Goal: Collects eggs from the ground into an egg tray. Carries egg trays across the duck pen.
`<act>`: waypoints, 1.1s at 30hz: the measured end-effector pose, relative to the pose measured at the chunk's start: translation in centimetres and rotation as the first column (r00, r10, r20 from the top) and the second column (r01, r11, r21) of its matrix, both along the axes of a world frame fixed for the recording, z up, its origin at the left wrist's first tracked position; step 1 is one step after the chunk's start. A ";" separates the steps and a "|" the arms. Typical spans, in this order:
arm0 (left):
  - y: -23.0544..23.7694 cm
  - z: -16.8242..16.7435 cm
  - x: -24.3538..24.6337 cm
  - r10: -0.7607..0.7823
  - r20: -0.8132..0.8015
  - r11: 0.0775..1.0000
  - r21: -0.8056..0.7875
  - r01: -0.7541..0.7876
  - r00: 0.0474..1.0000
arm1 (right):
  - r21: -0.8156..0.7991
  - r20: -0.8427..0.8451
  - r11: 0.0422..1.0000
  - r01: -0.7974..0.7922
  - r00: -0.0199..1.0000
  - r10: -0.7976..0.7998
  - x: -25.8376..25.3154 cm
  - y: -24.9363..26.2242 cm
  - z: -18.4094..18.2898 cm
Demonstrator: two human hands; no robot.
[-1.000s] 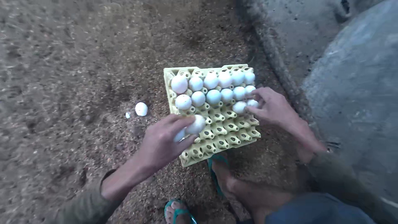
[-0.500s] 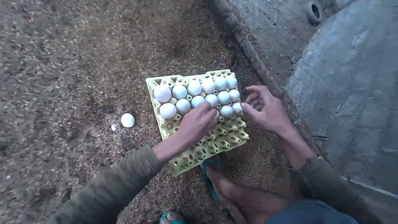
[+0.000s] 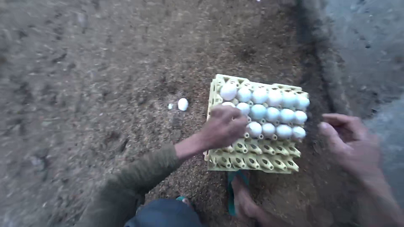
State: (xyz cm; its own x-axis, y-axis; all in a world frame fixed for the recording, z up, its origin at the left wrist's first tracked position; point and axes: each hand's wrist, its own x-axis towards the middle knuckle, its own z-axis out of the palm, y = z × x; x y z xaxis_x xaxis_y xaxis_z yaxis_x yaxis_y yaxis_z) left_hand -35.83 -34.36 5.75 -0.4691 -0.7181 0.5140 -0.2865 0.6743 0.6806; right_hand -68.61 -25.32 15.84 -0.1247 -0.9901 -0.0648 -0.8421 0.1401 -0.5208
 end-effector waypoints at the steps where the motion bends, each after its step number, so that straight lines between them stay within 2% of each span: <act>1: -0.8 -0.5 2.4 0.124 0.020 0.987 0.102 -0.125 0.992 | -0.007 0.000 1.000 -0.010 1.000 0.010 -0.5 0.0 -0.1; 2: -1.8 -1.2 4.7 0.241 0.119 0.942 0.210 -0.262 0.963 | -0.010 0.004 1.000 -0.009 1.000 0.009 -1.0 0.1 -0.3; 4: -4.1 -3.9 8.7 0.317 0.374 0.796 0.395 -0.459 0.872 | -0.006 0.008 1.000 0.003 1.000 -0.003 -1.8 0.0 -0.3; 5: -5.2 -5.9 10.1 0.291 0.467 0.746 0.436 -0.504 0.835 | -0.005 0.008 1.000 0.005 1.000 -0.005 -2.1 -0.2 -0.3; 8: -6.4 -10.2 11.5 0.101 0.653 0.690 0.498 -0.525 0.751 | -0.030 0.021 0.999 -0.027 0.999 0.027 -1.7 -1.1 0.0; 10: -6.5 -11.2 10.6 0.033 0.717 0.683 0.493 -0.539 0.697 | -0.042 0.040 0.997 -0.058 0.997 0.059 -0.3 -2.2 0.4; 13: -6.8 -10.8 9.4 -0.026 0.781 0.661 0.482 -0.576 0.624 | -0.078 0.052 0.985 -0.157 0.985 0.162 2.3 -4.5 0.7; 17: -7.8 -10.4 9.4 -0.131 0.814 0.668 0.494 -0.556 0.565 | -0.104 -0.026 0.918 -0.383 0.924 0.382 8.1 -9.1 1.3; 20: -7.6 -10.0 10.1 -0.164 0.803 0.690 0.508 -0.515 0.573 | -0.113 -0.073 0.788 -0.606 0.796 0.601 14.5 -12.9 2.6; 22: -6.6 -9.7 10.6 -0.131 0.776 0.731 0.496 -0.469 0.617 | -0.033 -0.110 0.692 -0.722 0.690 0.715 18.6 -15.0 2.3; 25: -4.1 -10.1 11.6 0.006 0.710 0.793 0.425 -0.436 0.704 | 0.208 -0.143 0.544 -0.813 0.525 0.839 24.6 -17.7 -1.4; 27: -2.8 -9.0 13.8 0.068 0.670 0.742 0.461 -0.486 0.739 | 0.376 -0.128 0.450 -0.810 0.435 0.891 28.3 -19.4 -4.9; 29: -1.1 -7.6 17.1 0.200 0.590 0.674 0.497 -0.547 0.782 | 0.583 -0.109 0.354 -0.731 0.361 0.926 32.1 -20.6 -7.6; 31: 0.8 -5.5 20.2 0.311 0.529 0.552 0.577 -0.603 0.790 | 0.633 -0.087 0.333 -0.698 0.363 0.928 34.5 -20.1 -9.9; 33: 2.2 -4.3 22.6 0.430 0.486 0.453 0.613 -0.647 0.761 | 0.606 -0.032 0.329 -0.724 0.391 0.920 35.9 -18.9 -11.4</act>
